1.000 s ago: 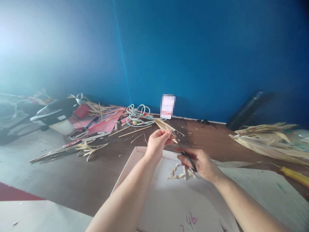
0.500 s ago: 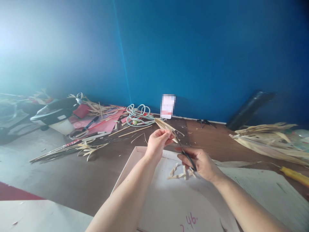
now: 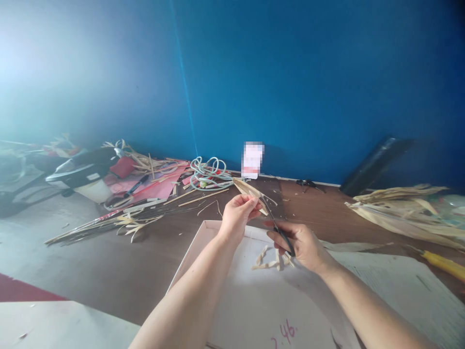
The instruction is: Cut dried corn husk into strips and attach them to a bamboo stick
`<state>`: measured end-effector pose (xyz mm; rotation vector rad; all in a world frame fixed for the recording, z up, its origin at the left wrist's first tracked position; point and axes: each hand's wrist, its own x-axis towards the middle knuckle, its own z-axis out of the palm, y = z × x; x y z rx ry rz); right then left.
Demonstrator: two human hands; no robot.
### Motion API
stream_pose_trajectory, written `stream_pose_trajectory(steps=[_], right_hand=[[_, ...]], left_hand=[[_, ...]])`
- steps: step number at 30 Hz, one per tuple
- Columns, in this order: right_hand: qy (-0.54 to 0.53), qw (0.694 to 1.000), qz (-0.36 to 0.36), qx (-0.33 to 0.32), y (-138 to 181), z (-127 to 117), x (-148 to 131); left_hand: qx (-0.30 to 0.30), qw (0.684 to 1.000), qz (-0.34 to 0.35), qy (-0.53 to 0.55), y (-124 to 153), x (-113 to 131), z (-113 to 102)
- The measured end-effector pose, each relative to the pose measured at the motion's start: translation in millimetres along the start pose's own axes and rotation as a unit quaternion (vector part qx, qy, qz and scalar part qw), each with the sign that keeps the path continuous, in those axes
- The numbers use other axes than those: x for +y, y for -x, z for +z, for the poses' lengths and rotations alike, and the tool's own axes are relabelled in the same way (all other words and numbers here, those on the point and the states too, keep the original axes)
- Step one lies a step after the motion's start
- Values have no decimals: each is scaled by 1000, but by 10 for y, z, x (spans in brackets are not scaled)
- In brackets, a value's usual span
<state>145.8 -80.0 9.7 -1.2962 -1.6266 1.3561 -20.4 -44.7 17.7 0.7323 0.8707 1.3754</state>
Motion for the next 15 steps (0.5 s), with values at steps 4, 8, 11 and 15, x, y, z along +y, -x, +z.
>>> stream_pose_trajectory(steps=[4,8,11,15], right_hand=[[-42,999,8,29,-20,-9,-12],[-54,994,-17,91,-54,-53,14],[-56,990,-24,124,-62,-74,21],[-78,987,-18,137,-58,-71,10]], left_hand=[[-7,1000,-4,-2,6,1,-10],[-48,998,-36,20,6,-5,-34],[-92,993,-59,34,7,-8,-49],[-123,989,-72,37,21,-2,-51]])
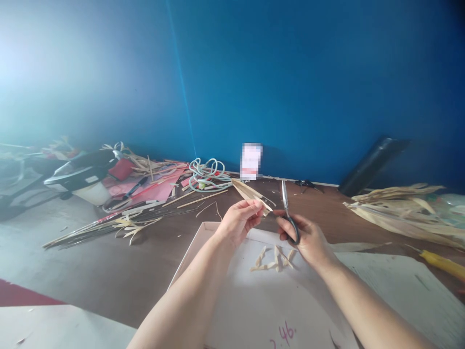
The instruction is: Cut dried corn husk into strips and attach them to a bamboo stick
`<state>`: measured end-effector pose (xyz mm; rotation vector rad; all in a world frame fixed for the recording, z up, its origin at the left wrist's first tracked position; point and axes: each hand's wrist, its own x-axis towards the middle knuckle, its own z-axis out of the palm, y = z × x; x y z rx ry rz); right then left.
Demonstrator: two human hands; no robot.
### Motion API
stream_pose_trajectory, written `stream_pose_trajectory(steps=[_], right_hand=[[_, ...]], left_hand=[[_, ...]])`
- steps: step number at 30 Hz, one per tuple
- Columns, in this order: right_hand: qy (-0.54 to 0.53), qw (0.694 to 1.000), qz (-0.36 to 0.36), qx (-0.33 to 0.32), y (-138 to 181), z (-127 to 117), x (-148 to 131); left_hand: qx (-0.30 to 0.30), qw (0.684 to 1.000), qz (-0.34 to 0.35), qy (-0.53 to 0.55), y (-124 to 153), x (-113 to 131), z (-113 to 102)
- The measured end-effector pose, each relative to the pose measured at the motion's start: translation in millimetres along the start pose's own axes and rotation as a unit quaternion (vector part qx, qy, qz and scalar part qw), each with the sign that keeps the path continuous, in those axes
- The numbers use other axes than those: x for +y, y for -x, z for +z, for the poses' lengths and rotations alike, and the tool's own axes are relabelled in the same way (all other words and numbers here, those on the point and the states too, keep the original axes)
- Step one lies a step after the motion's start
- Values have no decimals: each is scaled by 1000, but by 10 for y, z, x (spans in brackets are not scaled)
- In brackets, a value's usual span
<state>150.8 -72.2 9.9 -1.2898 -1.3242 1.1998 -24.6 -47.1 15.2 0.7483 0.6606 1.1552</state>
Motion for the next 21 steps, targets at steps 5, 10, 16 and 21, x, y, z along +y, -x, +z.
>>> stream_pose_trajectory(steps=[5,10,16,21], right_hand=[[-42,999,20,5,-8,-2,14],[-52,998,16,13,-6,5,0],[-25,1000,4,18,2,5,1],[-21,1000,0,23,-15,-6,42]], left_hand=[[-28,999,-17,-20,31,5,20],[-59,990,-31,-128,70,30,31],[-150,919,-49,-362,117,51,59],[-155,866,-55,-473,143,58,89]])
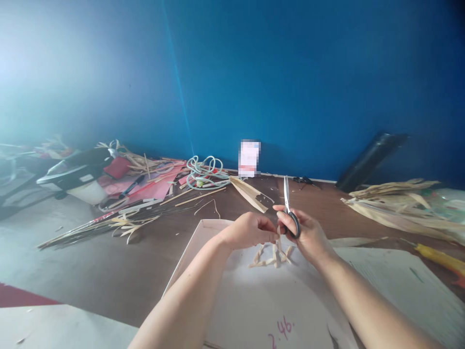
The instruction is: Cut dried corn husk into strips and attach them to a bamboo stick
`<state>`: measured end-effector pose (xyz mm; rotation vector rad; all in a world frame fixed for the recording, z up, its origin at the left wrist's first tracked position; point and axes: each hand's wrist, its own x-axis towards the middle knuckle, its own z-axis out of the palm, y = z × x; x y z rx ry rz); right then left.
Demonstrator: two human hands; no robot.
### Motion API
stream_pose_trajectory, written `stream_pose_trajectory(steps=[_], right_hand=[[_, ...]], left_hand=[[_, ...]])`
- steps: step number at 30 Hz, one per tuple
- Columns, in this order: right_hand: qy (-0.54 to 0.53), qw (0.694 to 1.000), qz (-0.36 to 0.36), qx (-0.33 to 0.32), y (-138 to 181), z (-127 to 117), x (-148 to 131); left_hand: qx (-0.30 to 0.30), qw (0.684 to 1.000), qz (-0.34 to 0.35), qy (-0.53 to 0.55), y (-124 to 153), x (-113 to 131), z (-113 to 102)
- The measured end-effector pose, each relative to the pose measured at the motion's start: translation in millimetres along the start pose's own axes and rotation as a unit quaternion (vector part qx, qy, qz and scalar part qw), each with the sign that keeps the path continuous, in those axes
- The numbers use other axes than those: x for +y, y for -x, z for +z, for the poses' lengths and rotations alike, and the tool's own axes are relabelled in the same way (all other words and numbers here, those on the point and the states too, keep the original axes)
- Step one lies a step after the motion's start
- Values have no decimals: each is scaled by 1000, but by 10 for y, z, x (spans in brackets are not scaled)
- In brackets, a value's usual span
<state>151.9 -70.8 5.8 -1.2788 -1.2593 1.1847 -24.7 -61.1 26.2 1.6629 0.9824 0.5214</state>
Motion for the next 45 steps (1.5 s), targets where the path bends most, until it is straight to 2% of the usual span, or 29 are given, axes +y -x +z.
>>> stream_pose_trajectory(steps=[8,15,32,45], right_hand=[[0,999,-24,35,-14,-3,3],[-3,998,-32,51,-17,-3,-10],[1,998,-34,46,-5,-7,-29],[14,998,-39,42,-13,-10,-19]], left_hand=[[-3,994,-1,-106,4,-23,40],[13,993,1,-118,3,-40,55],[41,991,12,-123,-9,-52,74],[37,970,1,-241,-4,-57,88]])
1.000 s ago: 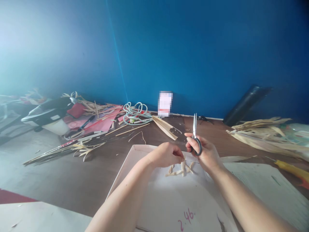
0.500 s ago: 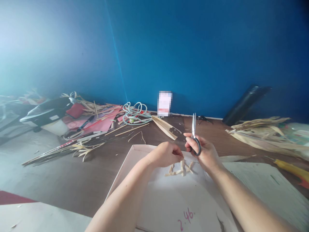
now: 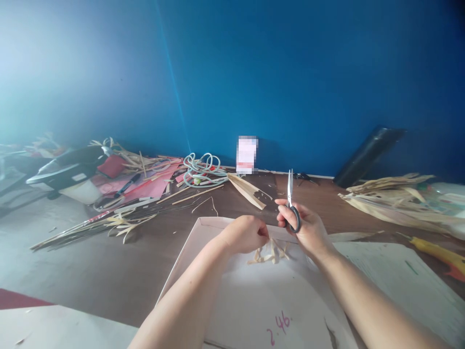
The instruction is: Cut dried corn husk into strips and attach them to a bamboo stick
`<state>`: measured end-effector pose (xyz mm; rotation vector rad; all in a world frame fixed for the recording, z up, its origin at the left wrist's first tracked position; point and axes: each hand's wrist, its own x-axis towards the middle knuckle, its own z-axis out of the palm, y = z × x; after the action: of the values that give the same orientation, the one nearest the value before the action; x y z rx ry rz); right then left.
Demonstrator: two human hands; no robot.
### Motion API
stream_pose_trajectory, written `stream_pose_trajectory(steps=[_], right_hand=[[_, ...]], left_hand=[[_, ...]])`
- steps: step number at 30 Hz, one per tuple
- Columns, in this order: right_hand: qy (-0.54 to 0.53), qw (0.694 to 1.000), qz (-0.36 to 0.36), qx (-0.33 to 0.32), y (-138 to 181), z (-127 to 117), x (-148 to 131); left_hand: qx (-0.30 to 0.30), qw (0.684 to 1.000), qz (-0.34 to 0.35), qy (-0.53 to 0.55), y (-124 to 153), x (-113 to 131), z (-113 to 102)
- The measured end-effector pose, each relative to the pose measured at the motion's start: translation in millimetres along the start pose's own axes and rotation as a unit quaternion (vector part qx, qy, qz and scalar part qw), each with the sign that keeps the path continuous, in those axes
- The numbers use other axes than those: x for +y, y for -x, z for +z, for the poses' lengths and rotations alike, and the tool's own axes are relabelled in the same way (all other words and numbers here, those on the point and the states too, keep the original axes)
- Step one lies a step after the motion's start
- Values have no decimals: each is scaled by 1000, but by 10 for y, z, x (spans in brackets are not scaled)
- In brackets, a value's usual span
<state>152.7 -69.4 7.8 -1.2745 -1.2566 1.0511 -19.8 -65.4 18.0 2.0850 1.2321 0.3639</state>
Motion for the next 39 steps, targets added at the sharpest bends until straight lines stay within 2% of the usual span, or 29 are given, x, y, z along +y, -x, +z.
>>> stream_pose_trajectory(steps=[8,12,14,17,31,39], right_hand=[[10,1000,0,-8,3,-14,-2],[3,1000,-7,0,-7,-12,10],[-7,1000,-3,1,-13,-10,16],[-16,1000,5,-7,-21,-12,23],[-4,1000,-1,-27,-35,-33,45],[-3,999,0,-35,-33,-34,42]], left_hand=[[34,996,-10,-78,-6,31,51],[50,992,67,-100,-22,48,91],[35,988,112,-102,-30,56,126],[17,984,138,-111,-40,58,187],[-17,980,148,-129,-96,18,318],[-20,978,140,-153,-81,27,300]])
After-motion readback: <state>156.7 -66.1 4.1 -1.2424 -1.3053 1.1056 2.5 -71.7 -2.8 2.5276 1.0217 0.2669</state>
